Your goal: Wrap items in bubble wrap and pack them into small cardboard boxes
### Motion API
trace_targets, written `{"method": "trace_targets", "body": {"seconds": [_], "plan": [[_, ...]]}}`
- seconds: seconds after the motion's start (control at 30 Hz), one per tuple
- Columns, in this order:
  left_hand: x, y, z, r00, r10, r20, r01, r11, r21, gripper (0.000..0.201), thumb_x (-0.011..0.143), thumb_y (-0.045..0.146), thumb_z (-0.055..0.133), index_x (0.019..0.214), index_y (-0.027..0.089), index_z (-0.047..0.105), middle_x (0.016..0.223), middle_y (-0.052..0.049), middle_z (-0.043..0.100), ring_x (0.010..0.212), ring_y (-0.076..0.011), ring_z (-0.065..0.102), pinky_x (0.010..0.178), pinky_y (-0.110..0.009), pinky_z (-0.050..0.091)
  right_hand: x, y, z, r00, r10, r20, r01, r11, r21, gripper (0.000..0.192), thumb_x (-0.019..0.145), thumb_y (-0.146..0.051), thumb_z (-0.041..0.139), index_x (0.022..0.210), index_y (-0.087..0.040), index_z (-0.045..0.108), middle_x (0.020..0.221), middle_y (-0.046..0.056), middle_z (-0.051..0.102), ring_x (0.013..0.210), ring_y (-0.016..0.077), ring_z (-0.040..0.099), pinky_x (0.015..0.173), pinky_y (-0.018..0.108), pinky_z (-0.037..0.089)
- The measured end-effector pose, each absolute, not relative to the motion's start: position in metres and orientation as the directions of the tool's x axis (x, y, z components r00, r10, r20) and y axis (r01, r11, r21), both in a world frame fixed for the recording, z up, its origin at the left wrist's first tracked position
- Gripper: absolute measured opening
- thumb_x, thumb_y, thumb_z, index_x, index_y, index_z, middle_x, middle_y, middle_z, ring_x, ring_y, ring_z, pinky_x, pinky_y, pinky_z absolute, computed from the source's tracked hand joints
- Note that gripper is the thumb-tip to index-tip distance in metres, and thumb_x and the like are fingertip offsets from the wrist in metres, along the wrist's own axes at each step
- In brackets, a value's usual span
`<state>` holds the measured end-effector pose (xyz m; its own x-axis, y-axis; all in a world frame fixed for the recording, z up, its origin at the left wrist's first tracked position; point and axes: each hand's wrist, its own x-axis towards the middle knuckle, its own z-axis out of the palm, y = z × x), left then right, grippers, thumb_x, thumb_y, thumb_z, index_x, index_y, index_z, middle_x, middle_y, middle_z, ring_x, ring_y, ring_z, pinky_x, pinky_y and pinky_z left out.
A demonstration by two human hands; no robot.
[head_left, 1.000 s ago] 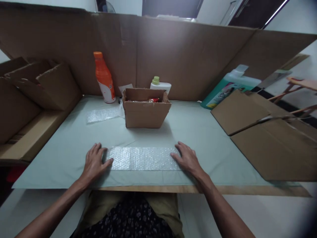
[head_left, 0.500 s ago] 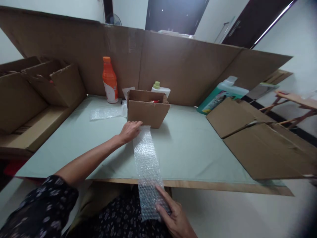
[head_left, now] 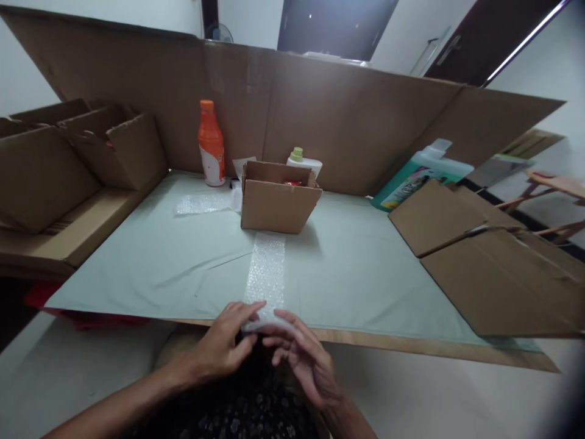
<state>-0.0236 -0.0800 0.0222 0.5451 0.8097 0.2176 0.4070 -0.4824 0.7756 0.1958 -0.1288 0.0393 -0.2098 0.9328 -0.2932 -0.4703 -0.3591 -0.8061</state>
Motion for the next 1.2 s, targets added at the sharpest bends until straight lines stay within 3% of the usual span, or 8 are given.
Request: {"method": "trace_targets", "body": {"seconds": [0.1, 0.2, 0.27, 0.37, 0.63, 0.83, 1.03, 1.2], "plan": [[-0.001, -0.054, 0.021, 0.288, 0.958, 0.004, 0.543, -0.167, 0.823, 0.056, 0.09, 0.027, 0.047, 0.145, 0.013, 0.048, 0.092, -0.008, 0.07, 0.084, -0.0218, 0.065, 0.076, -0.035, 0.052, 0.198, -0.118, 0.032, -0.039, 0.974, -0.224, -0.269, -0.226, -0.936, 0.073, 0.09, -0.047, 0.065, 0.152, -0.025, 0.033, 0.102, 0.009, 0.073, 0.073, 0.0191, 0.069, 0.062, 0.031, 0.055], [0.009, -0.031, 0.02, 0.248, 0.962, -0.114, 0.592, -0.058, 0.804, 0.069, 0.086, 0.025, 0.053, 0.152, 0.01, 0.038, 0.066, 0.004, 0.056, 0.061, -0.0167, 0.054, 0.059, -0.028, 0.04, 0.207, -0.118, 0.024, 0.068, 0.997, 0.041, 0.216, 0.025, -0.976, 0.057, 0.094, -0.035, 0.061, 0.148, -0.028, 0.042, 0.103, 0.007, 0.072, 0.08, 0.0188, 0.068, 0.076, 0.036, 0.057], [0.01, -0.025, 0.019, 0.273, 0.954, -0.127, 0.601, -0.065, 0.797, 0.073, 0.085, 0.025, 0.055, 0.153, 0.011, 0.036, 0.063, 0.007, 0.051, 0.058, -0.015, 0.049, 0.058, -0.026, 0.035, 0.211, -0.118, 0.02, -0.039, 0.971, 0.238, 0.505, 0.225, -0.833, 0.04, 0.094, -0.027, 0.06, 0.134, -0.027, 0.058, 0.115, 0.009, 0.07, 0.101, 0.0238, 0.067, 0.092, 0.044, 0.055], [0.008, -0.025, 0.018, 0.261, 0.958, -0.117, 0.626, -0.076, 0.776, 0.073, 0.085, 0.026, 0.054, 0.154, 0.013, 0.033, 0.062, 0.008, 0.048, 0.057, -0.0146, 0.047, 0.059, -0.026, 0.033, 0.209, -0.114, 0.015, -0.243, 0.913, 0.328, 0.718, 0.396, -0.573, 0.041, 0.089, -0.02, 0.062, 0.13, -0.024, 0.061, 0.138, 0.013, 0.061, 0.126, 0.0311, 0.056, 0.103, 0.053, 0.048], [0.002, -0.034, 0.006, 0.207, 0.978, -0.02, 0.665, -0.126, 0.736, 0.068, 0.086, 0.026, 0.055, 0.152, 0.017, 0.038, 0.082, -0.001, 0.063, 0.073, -0.0192, 0.059, 0.073, -0.031, 0.047, 0.201, -0.098, -0.001, -0.36, 0.855, 0.373, 0.796, 0.49, -0.355, 0.037, 0.092, -0.015, 0.06, 0.128, -0.02, 0.06, 0.144, 0.015, 0.058, 0.132, 0.0322, 0.052, 0.102, 0.054, 0.047], [-0.018, -0.057, 0.012, 0.36, 0.875, 0.322, 0.529, -0.476, 0.703, 0.069, 0.086, 0.02, 0.058, 0.151, 0.025, 0.037, 0.141, -0.013, 0.053, 0.129, -0.0278, 0.049, 0.108, -0.047, 0.042, 0.203, -0.091, 0.0, -0.342, 0.846, 0.409, 0.697, 0.52, -0.493, 0.025, 0.099, -0.011, 0.051, 0.116, -0.022, 0.065, 0.12, 0.009, 0.073, 0.115, 0.025, 0.064, 0.095, 0.045, 0.05], [-0.014, -0.055, 0.008, 0.352, 0.919, 0.179, 0.544, -0.357, 0.76, 0.049, 0.091, 0.02, 0.05, 0.141, 0.019, 0.052, 0.115, -0.011, 0.071, 0.098, -0.0245, 0.063, 0.088, -0.042, 0.052, 0.2, -0.081, 0.009, -0.19, 0.937, 0.294, 0.664, 0.343, -0.664, 0.019, 0.101, -0.02, 0.051, 0.111, -0.022, 0.067, 0.1, 0.004, 0.077, 0.088, 0.0201, 0.07, 0.08, 0.036, 0.054], [0.0, -0.036, -0.003, 0.26, 0.954, 0.152, 0.669, -0.291, 0.684, 0.047, 0.092, 0.022, 0.05, 0.137, 0.012, 0.056, 0.104, -0.012, 0.071, 0.087, -0.0263, 0.062, 0.083, -0.045, 0.051, 0.202, -0.082, 0.007, -0.12, 0.844, 0.522, 0.777, 0.407, -0.481, 0.029, 0.098, -0.022, 0.057, 0.126, -0.021, 0.06, 0.121, 0.012, 0.069, 0.111, 0.0261, 0.064, 0.091, 0.042, 0.05]]}}
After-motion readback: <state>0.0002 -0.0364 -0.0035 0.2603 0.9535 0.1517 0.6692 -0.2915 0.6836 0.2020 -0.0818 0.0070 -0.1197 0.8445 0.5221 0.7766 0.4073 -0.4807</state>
